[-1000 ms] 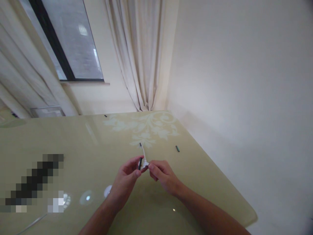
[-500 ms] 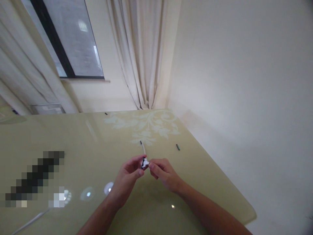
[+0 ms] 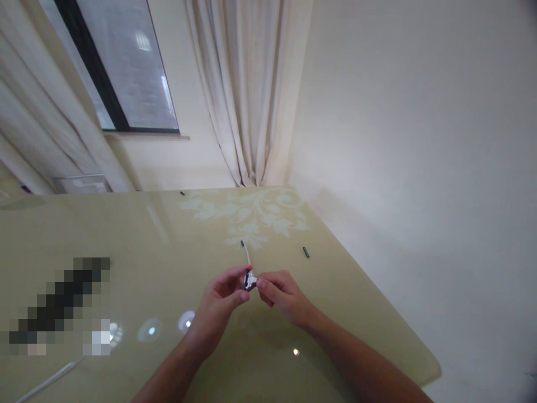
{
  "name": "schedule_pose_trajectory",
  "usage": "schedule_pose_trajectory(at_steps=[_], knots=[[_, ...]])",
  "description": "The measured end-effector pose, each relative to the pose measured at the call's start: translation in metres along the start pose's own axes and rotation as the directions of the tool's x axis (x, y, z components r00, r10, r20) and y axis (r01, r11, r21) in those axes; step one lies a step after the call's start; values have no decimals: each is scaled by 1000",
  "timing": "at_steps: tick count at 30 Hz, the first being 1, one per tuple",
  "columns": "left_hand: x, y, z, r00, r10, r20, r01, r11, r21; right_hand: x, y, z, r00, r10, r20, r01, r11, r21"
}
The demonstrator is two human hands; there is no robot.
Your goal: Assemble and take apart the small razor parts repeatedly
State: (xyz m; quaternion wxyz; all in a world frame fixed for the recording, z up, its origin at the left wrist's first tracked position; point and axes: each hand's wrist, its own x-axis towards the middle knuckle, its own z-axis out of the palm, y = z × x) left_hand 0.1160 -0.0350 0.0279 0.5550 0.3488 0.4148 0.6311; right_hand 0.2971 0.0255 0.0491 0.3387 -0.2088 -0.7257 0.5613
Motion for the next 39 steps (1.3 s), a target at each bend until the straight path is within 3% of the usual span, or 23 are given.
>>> schedule_pose_trajectory(at_steps=[5, 17, 28, 34, 39], knots=[[-1, 6, 3, 998, 59, -30, -57, 996, 62, 1, -2, -4, 998, 40, 55, -39, 999, -21], [-1, 9, 5, 996, 53, -75, -42, 989, 141, 2, 2, -6, 990, 101, 104, -84, 985, -152], [-1, 12, 9, 1000, 27, -16, -23, 975, 222, 7, 5, -5, 995, 100, -11, -100, 992, -83], [2, 12, 8, 996, 45, -77, -26, 973, 228, 8, -1, -7, 995, 86, -59, -93, 984, -150], [2, 12, 3, 998, 22, -64, -5, 968, 250, 6, -5, -8, 1000, 15, -24, -21, 970, -241]])
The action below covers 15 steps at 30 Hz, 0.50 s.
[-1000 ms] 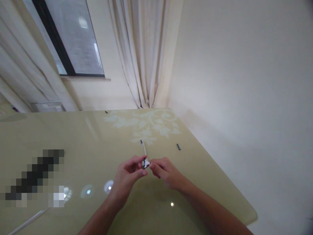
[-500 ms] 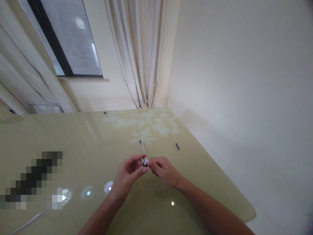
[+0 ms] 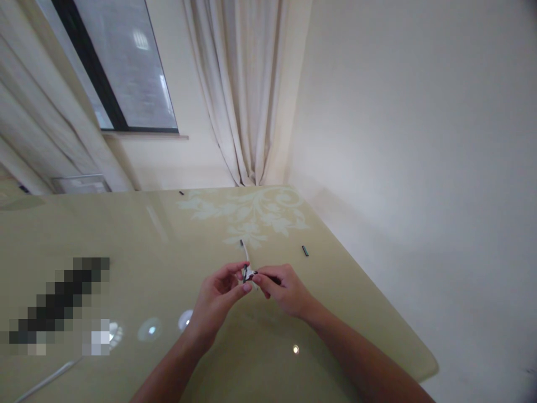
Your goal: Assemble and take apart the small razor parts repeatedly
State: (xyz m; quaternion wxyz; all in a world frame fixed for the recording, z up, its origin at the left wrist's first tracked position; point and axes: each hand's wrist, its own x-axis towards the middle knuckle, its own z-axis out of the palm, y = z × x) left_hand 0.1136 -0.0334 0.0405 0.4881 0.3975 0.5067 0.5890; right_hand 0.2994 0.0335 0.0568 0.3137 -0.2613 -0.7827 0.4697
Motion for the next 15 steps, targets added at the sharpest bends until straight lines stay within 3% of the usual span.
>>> schedule_pose_trajectory(at_steps=[8, 11, 15], knots=[[0, -3, 2, 1000, -19, -2, 19, 999, -33, 1, -2, -4, 1000, -13, 18, 14, 995, -95], [1, -6, 2, 1000, 4, -6, -5, 999, -51, 1, -2, -2, 1000, 20, -15, -20, 999, -50], [5, -13, -4, 996, 86, 37, -90, 984, 157, 5, 7, -8, 987, 94, -127, -85, 993, 77]])
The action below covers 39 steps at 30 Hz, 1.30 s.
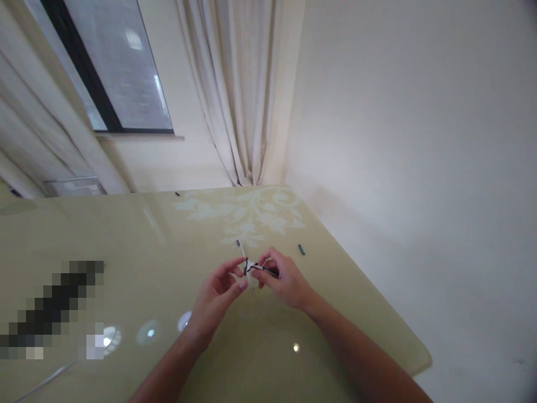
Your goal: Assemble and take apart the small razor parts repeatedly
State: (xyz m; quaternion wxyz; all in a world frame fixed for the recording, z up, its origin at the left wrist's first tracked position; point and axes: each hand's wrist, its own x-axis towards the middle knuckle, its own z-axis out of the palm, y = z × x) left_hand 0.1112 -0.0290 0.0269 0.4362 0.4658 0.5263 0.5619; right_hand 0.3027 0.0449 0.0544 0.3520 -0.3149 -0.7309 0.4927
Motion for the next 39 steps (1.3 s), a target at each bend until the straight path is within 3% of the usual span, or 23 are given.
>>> schedule_pose_trajectory(at_steps=[3, 6, 8, 11, 13, 15, 21, 25, 27, 29, 31, 33, 34, 36, 39], knots=[[2, -11, 0, 980, 169, 102, -194, 914, 357, 13, 11, -24, 980, 19, -196, -19, 1000, 1], [0, -20, 5, 916, 225, 333, -394, 670, 629, 24, 26, -63, 920, 62, -387, -92, 994, -60], [-1, -23, 8, 885, 186, 427, -451, 569, 687, 26, 36, -91, 874, 107, -473, -197, 970, -143], [-2, -21, 6, 854, 172, 491, -495, 557, 667, 23, 50, -123, 810, 138, -569, -406, 833, -376], [-3, -20, 4, 853, 186, 487, -499, 563, 659, 20, 58, -134, 777, 151, -611, -509, 721, -470], [-4, -18, 3, 878, 199, 436, -467, 552, 691, 19, 65, -135, 756, 149, -637, -554, 664, -502], [-5, -18, 8, 966, 126, 226, -259, 481, 838, 24, 77, -123, 730, 132, -670, -598, 597, -534], [-4, -18, 8, 984, 95, 148, -176, 520, 836, 24, 75, -123, 710, 121, -694, -621, 571, -537], [-1, -17, 8, 989, 113, 95, -145, 610, 779, 25, 70, -123, 713, 77, -697, -595, 593, -543], [6, -12, 12, 992, 121, 28, -109, 743, 660, 27, 63, -119, 733, 13, -680, -489, 704, -515], [15, -5, 24, 993, 117, -23, -91, 866, 492, 30, 54, -109, 793, -25, -608, -274, 877, -394], [25, 5, 43, 994, 111, -11, -101, 935, 341, 34, 46, -94, 891, -40, -452, -47, 983, -180], [30, 9, 55, 994, 112, 19, -112, 950, 291, 35, 43, -87, 931, -55, -362, 30, 997, -75], [42, 14, 81, 988, 107, 108, -132, 957, 258, 37, 37, -77, 959, -82, -270, 109, 990, 89], [64, 13, 115, 979, 108, 174, -158, 940, 304, 37, 34, -77, 903, -35, -428, 165, 948, 271]])
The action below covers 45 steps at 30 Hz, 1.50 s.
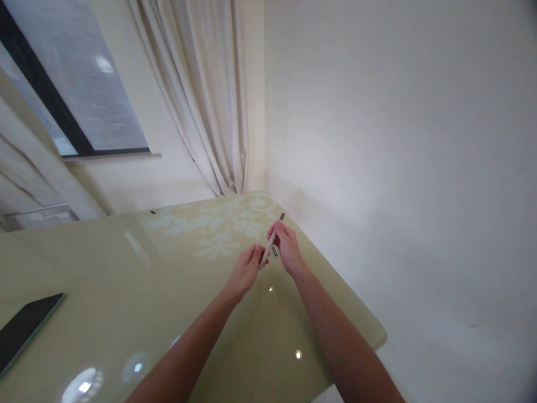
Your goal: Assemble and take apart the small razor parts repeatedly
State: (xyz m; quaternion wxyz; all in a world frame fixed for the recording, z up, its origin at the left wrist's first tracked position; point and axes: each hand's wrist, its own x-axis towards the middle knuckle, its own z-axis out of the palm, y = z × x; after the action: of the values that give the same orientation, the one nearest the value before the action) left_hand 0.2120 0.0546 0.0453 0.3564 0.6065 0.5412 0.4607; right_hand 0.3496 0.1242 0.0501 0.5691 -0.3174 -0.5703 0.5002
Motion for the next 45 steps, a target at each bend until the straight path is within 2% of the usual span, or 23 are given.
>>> schedule_pose_trajectory(at_steps=[3, 5, 7, 11, 14, 16, 18, 22, 25, 28, 31, 36, 38, 42, 45], knots=[[26, -7, 21, 1000, -2, -27, 5, 993, 120, 6, -2, -13, 964, 35, -262, 2, 990, 139], [37, -14, 32, 999, -5, -49, 15, 975, 220, 9, -3, -22, 936, 58, -348, 10, 981, 192], [43, -20, 42, 999, -10, -53, 25, 952, 305, 11, -2, -27, 929, 70, -364, 16, 973, 228], [44, -26, 51, 999, -24, -29, 33, 924, 382, 11, -1, -28, 948, 93, -304, -12, 966, 258], [34, -28, 36, 999, -14, 30, 2, 936, 352, 9, -3, -24, 956, 112, -271, -36, 962, 271], [19, -32, 14, 998, 1, 61, -21, 947, 321, 7, -4, -18, 966, 138, -220, -72, 956, 283], [-3, -40, -17, 998, 15, 54, -32, 949, 313, 3, -5, -10, 971, 197, -135, -153, 948, 277], [-54, -59, -77, 986, 154, -68, -118, 919, 375, -11, -6, 13, 957, 291, 21, -288, 932, 221], [-78, -64, -99, 951, 250, -180, -151, 887, 437, -27, -4, 32, 937, 306, 169, -331, 931, 151], [-86, -55, -99, 907, 358, -222, -235, 867, 439, -42, -3, 48, 917, 265, 299, -250, 964, -88], [-87, -44, -92, 869, 443, -222, -330, 851, 408, -55, -3, 58, 895, 254, 367, -157, 949, -273], [-92, -39, -91, 831, 498, -247, -378, 833, 404, -67, -1, 63, 794, 369, 484, -324, 929, -176], [-93, -39, -92, 824, 507, -252, -387, 829, 403, -70, 1, 64, 768, 394, 505, -390, 913, -119], [-94, -37, -90, 830, 505, -237, -394, 831, 393, -73, 2, 66, 764, 419, 491, -440, 895, -78], [-93, -39, -87, 834, 503, -227, -385, 825, 414, -73, 2, 66, 790, 422, 445, -411, 903, -127]])
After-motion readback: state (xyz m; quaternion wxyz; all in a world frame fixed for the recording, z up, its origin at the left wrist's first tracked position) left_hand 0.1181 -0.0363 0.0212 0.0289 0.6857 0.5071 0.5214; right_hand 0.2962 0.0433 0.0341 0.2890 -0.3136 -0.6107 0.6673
